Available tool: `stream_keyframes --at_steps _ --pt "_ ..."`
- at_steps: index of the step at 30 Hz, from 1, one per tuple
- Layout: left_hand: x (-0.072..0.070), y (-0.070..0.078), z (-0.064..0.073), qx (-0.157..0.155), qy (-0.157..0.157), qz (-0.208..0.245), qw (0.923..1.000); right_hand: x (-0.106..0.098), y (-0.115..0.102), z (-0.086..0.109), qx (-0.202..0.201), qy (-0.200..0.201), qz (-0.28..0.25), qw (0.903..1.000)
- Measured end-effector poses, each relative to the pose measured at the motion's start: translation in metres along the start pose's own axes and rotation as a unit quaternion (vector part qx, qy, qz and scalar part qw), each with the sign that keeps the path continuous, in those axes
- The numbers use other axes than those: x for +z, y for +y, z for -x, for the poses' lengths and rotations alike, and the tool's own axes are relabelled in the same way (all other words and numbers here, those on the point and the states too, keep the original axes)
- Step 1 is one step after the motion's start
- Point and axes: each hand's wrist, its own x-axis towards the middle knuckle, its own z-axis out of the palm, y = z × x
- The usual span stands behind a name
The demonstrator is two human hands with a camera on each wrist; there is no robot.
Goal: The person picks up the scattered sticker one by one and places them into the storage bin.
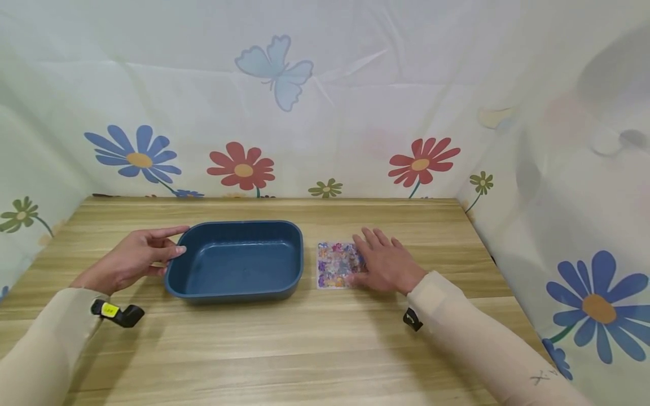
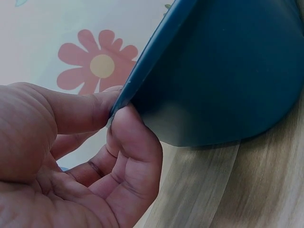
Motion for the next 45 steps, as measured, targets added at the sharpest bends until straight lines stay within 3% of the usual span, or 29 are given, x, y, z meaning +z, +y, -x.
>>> stream_keyframes --at_steps 45 --pt "0.0 -0.001 0.001 0.0 0.0 0.0 1.0 0.009 0.014 -0.022 0.008 0.012 -0.029 0.9995"
